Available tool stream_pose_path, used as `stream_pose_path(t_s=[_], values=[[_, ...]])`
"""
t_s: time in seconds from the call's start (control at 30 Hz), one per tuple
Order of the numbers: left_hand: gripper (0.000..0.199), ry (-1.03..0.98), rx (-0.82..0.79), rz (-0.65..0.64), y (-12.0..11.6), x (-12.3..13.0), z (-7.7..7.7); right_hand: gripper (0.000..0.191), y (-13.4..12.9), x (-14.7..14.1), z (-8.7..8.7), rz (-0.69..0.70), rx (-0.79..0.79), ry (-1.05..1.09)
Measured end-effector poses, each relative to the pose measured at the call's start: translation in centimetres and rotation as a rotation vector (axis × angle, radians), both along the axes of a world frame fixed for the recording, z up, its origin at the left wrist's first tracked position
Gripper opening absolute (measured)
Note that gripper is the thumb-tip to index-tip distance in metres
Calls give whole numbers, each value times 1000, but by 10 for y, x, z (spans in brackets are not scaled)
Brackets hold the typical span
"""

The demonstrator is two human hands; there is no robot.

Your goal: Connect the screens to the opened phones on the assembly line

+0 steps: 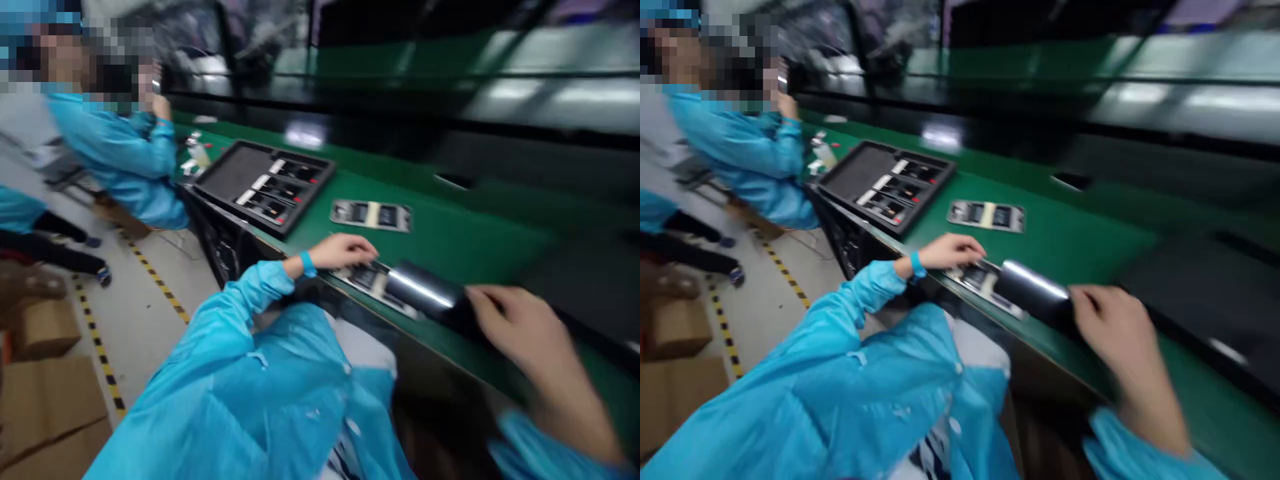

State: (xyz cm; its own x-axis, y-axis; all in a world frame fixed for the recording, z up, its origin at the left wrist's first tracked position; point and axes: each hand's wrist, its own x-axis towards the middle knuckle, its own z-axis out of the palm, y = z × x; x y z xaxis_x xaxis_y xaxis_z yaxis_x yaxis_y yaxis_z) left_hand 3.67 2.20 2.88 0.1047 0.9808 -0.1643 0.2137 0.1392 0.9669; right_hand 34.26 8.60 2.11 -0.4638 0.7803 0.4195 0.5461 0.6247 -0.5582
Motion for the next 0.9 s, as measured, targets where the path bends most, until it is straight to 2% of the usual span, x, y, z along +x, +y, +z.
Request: stream_pose_path(t_s=[0.07,0.17,0.27,0.4,0.5,0.63,0.77,0.9], values=[[13,0,22,-28,8,0,-3,31,-9,4,-15,-138,74,-84],[14,-25,49,-42,17,-1,-8,31,-19,-25,-23,-9,135,-45],[17,-62,89,-59,20,-2,-9,31,-25,-66,-20,147,140,-22],[30,-65,145,-81,18,-10,-12,27,-26,-93,-20,170,39,-44],[39,44,278,-76,9,-21,-16,28,-25,-90,-23,201,-13,-38],[49,370,531,-163,-10,-41,-23,29,-23,-76,-24,235,-13,-71],[67,628,551,-297,-23,-53,-33,29,-24,-68,-26,228,7,-132],[74,702,576,-327,-25,-55,-39,30,-25,-68,-29,229,9,-138]])
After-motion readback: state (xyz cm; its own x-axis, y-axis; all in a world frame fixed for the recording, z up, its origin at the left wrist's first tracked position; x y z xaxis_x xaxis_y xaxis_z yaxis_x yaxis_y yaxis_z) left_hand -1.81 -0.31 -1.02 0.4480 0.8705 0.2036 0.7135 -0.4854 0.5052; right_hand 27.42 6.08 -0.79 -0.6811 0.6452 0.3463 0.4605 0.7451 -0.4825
